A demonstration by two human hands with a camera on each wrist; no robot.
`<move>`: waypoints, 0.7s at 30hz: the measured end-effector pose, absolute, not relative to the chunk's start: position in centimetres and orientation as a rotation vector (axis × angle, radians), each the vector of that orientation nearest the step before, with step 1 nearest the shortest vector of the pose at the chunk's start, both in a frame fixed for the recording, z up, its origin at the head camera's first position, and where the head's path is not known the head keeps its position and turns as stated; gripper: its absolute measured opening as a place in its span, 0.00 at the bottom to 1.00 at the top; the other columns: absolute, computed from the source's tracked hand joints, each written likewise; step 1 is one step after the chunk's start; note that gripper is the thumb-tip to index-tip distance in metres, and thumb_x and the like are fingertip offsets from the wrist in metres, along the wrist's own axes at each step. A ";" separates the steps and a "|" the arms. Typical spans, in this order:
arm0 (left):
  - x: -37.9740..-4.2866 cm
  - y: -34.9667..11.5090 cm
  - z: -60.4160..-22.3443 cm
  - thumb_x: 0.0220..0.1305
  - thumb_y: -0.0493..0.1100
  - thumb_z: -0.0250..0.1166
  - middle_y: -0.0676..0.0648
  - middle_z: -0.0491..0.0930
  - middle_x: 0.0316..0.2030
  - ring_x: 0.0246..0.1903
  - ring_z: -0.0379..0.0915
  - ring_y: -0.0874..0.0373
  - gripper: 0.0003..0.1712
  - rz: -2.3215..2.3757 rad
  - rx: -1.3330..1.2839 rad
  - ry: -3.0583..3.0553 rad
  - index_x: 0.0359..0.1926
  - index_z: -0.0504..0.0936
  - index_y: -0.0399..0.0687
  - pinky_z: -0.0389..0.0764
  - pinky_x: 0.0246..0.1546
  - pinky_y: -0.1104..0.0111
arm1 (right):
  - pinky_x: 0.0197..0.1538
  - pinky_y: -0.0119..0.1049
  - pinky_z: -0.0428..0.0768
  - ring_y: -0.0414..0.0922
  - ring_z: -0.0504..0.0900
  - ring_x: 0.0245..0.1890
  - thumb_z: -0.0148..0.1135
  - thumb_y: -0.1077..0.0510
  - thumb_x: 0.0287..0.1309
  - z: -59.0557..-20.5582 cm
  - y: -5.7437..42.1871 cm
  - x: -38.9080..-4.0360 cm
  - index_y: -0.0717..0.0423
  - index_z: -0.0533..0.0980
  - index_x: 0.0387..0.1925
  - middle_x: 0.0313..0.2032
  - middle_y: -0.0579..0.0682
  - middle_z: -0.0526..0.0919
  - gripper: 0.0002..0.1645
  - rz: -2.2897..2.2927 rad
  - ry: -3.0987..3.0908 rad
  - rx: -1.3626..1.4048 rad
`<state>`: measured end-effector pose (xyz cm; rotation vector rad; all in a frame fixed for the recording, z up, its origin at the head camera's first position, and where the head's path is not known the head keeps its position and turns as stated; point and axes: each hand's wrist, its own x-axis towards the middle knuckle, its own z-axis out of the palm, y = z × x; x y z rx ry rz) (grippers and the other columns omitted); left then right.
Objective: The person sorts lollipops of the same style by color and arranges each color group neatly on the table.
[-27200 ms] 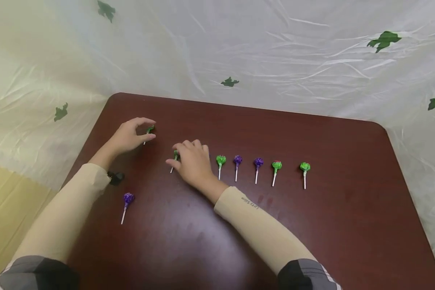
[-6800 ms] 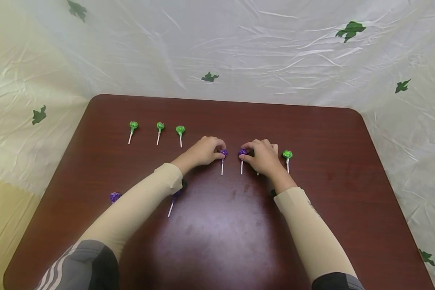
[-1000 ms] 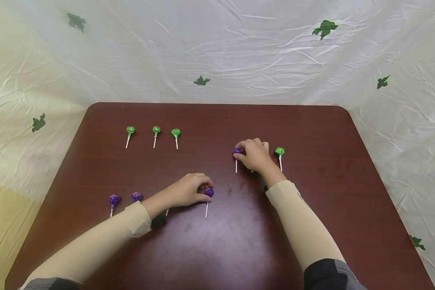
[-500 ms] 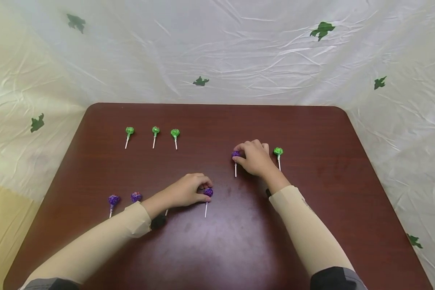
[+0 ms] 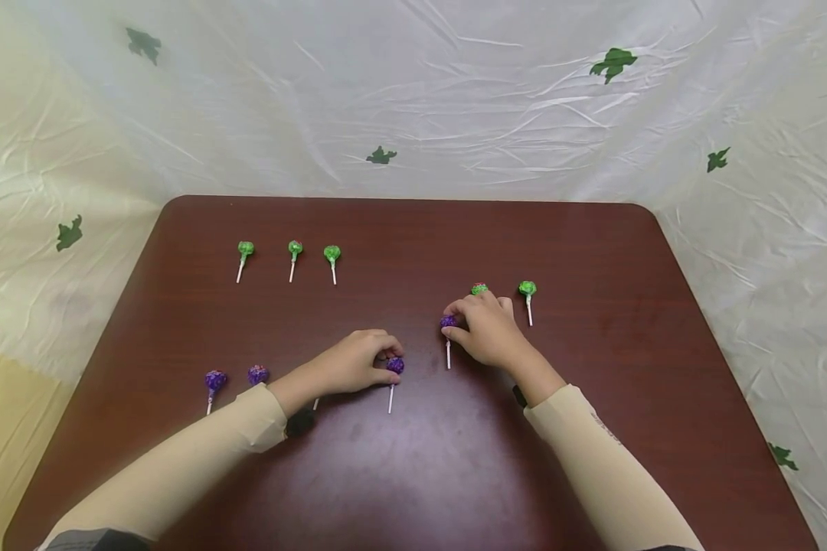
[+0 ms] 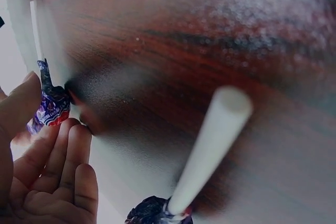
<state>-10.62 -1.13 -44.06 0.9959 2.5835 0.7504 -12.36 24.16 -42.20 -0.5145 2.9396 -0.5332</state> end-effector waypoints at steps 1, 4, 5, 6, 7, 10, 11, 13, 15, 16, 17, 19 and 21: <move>-10.6 -1.1 -44.0 0.59 0.48 0.73 0.49 0.81 0.39 0.40 0.76 0.58 0.18 0.754 0.996 2.583 0.47 0.82 0.45 0.78 0.46 0.65 | 0.54 0.54 0.59 0.53 0.71 0.54 0.65 0.48 0.63 -42.2 24.1 -12.0 0.51 0.81 0.50 0.50 0.50 0.84 0.17 -0.534 2.936 -0.512; -10.7 -1.1 -44.0 0.59 0.48 0.73 0.49 0.81 0.40 0.41 0.77 0.58 0.18 0.763 0.994 2.579 0.47 0.82 0.45 0.78 0.46 0.65 | 0.55 0.55 0.59 0.53 0.72 0.55 0.66 0.49 0.63 -42.1 24.1 -11.1 0.51 0.81 0.49 0.48 0.49 0.85 0.16 -0.537 2.934 -0.514; -10.7 -1.1 -44.0 0.59 0.48 0.73 0.49 0.81 0.40 0.41 0.77 0.58 0.18 0.764 0.992 2.578 0.47 0.82 0.44 0.78 0.46 0.65 | 0.56 0.56 0.58 0.54 0.72 0.55 0.66 0.49 0.63 -42.1 24.1 -10.8 0.52 0.81 0.48 0.48 0.49 0.85 0.16 -0.539 2.935 -0.517; -10.7 -1.1 -44.0 0.59 0.48 0.73 0.49 0.81 0.40 0.41 0.77 0.58 0.18 0.764 0.990 2.577 0.47 0.82 0.44 0.78 0.46 0.65 | 0.56 0.55 0.58 0.53 0.72 0.55 0.67 0.49 0.62 -42.2 24.1 -10.5 0.51 0.81 0.48 0.47 0.49 0.85 0.16 -0.540 2.936 -0.516; -10.7 -1.1 -44.0 0.59 0.48 0.73 0.49 0.81 0.40 0.41 0.77 0.58 0.19 0.768 0.988 2.575 0.47 0.82 0.44 0.78 0.46 0.65 | 0.56 0.55 0.58 0.53 0.72 0.55 0.67 0.49 0.62 -42.2 24.1 -10.2 0.51 0.81 0.47 0.46 0.48 0.85 0.15 -0.541 2.940 -0.521; -10.7 -1.1 -44.0 0.60 0.48 0.73 0.48 0.81 0.40 0.41 0.77 0.58 0.19 0.769 0.983 2.574 0.48 0.82 0.44 0.78 0.47 0.64 | 0.56 0.56 0.59 0.52 0.73 0.54 0.68 0.50 0.61 -42.3 24.1 -9.1 0.51 0.82 0.46 0.45 0.47 0.85 0.14 -0.543 2.945 -0.539; -10.7 -1.0 -44.0 0.60 0.48 0.73 0.48 0.81 0.40 0.41 0.76 0.58 0.19 0.769 0.982 2.573 0.48 0.82 0.44 0.78 0.47 0.64 | 0.56 0.56 0.59 0.52 0.73 0.55 0.68 0.50 0.61 -42.3 24.1 -8.8 0.51 0.82 0.46 0.45 0.47 0.85 0.14 -0.540 2.947 -0.545; -10.7 -1.0 -44.0 0.60 0.48 0.73 0.48 0.81 0.40 0.41 0.76 0.58 0.19 0.768 0.979 2.574 0.48 0.82 0.44 0.78 0.47 0.64 | 0.56 0.56 0.59 0.51 0.74 0.54 0.68 0.50 0.61 -42.4 24.1 -8.2 0.50 0.82 0.45 0.44 0.46 0.85 0.14 -0.539 2.946 -0.555; -10.7 -1.0 -44.0 0.60 0.48 0.73 0.49 0.81 0.40 0.41 0.76 0.58 0.19 0.760 0.977 2.576 0.48 0.82 0.44 0.78 0.47 0.64 | 0.56 0.56 0.60 0.51 0.74 0.54 0.69 0.50 0.60 -42.5 24.2 -7.7 0.50 0.82 0.45 0.44 0.46 0.85 0.14 -0.535 2.950 -0.563; -10.7 -0.9 -44.0 0.60 0.49 0.73 0.49 0.81 0.41 0.41 0.76 0.58 0.19 0.756 0.976 2.577 0.48 0.82 0.44 0.78 0.47 0.64 | 0.56 0.56 0.60 0.51 0.74 0.54 0.69 0.50 0.60 -42.5 24.2 -7.5 0.50 0.82 0.45 0.44 0.46 0.85 0.13 -0.532 2.952 -0.567; -10.7 -0.9 -44.0 0.60 0.49 0.73 0.49 0.81 0.41 0.41 0.76 0.58 0.19 0.753 0.975 2.576 0.48 0.82 0.45 0.78 0.47 0.64 | 0.55 0.56 0.61 0.51 0.74 0.54 0.69 0.50 0.60 -42.5 24.2 -7.3 0.50 0.82 0.44 0.43 0.45 0.85 0.13 -0.530 2.954 -0.570; -10.7 -0.9 -44.0 0.60 0.49 0.73 0.49 0.81 0.41 0.41 0.76 0.59 0.19 0.748 0.972 2.577 0.49 0.82 0.45 0.78 0.47 0.64 | 0.55 0.56 0.61 0.51 0.74 0.54 0.69 0.50 0.60 -42.6 24.2 -7.1 0.49 0.82 0.44 0.42 0.45 0.85 0.12 -0.531 2.957 -0.573; -10.6 -0.9 -43.9 0.60 0.49 0.73 0.49 0.81 0.41 0.41 0.76 0.58 0.19 0.744 0.970 2.578 0.49 0.82 0.45 0.78 0.47 0.64 | 0.55 0.56 0.61 0.50 0.74 0.54 0.69 0.50 0.60 -42.6 24.2 -6.9 0.49 0.82 0.44 0.42 0.44 0.85 0.12 -0.531 2.958 -0.575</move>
